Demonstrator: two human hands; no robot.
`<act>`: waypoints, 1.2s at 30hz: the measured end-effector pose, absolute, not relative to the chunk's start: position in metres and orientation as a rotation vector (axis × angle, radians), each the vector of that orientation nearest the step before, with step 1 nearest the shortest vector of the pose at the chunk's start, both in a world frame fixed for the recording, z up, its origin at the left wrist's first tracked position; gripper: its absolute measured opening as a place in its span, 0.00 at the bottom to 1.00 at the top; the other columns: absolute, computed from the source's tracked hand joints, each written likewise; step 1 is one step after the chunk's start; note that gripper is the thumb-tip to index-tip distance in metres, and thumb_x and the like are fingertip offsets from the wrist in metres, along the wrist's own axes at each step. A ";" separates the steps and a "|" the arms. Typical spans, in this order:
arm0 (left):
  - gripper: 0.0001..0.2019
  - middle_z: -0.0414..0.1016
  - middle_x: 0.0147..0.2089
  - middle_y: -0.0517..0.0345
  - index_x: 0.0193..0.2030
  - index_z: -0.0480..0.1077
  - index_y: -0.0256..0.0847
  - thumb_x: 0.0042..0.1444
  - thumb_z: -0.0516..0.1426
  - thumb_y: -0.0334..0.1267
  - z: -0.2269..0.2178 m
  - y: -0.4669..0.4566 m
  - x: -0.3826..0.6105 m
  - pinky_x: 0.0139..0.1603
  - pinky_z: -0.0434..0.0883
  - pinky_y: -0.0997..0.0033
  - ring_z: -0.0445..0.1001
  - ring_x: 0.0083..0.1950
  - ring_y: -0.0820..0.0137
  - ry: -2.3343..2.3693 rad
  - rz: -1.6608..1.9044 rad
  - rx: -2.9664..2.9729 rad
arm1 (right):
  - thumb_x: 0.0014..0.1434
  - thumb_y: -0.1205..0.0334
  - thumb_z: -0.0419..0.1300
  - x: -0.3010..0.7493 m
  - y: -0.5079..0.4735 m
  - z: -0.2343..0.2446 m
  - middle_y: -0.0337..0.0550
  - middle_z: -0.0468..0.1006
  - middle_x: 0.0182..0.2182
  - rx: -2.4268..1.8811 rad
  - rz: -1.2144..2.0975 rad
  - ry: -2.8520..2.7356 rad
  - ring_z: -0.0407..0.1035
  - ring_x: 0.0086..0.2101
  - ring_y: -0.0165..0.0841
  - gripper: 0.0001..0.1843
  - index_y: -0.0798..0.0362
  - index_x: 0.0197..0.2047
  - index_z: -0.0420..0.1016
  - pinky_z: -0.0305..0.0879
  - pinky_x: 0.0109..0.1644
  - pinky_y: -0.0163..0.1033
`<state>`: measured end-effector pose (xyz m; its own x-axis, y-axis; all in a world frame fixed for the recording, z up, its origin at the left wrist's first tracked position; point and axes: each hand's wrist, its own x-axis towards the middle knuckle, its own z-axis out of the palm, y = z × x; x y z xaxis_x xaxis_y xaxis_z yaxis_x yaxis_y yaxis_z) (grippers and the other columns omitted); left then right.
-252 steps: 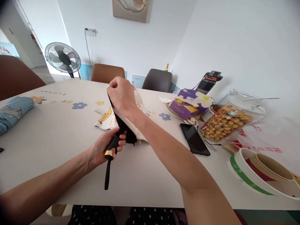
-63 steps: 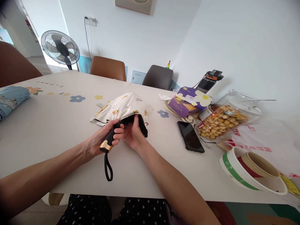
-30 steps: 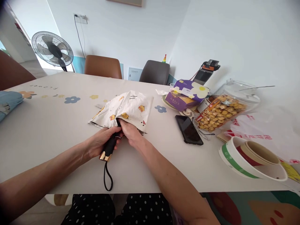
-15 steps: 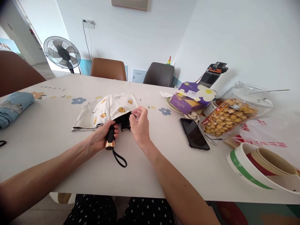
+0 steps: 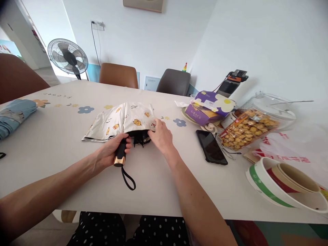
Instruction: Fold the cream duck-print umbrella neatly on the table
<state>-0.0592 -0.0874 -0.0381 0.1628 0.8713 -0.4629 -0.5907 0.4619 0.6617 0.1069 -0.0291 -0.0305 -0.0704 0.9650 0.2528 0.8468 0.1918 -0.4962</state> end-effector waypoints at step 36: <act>0.04 0.63 0.25 0.60 0.28 0.61 0.35 0.52 0.54 0.31 -0.036 -0.092 -0.054 0.15 0.62 0.80 0.62 0.20 0.79 0.893 0.989 0.300 | 0.52 0.67 0.55 0.038 -0.013 0.030 0.46 0.74 0.39 -0.928 1.141 -1.684 0.73 0.34 0.32 0.16 0.55 0.46 0.60 0.70 0.41 0.45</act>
<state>-0.0539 -0.0922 -0.0358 0.2417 0.8236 -0.5131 -0.5947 0.5436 0.5923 0.0375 -0.0132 0.0298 -0.3386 0.9070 0.2502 0.1039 0.3003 -0.9482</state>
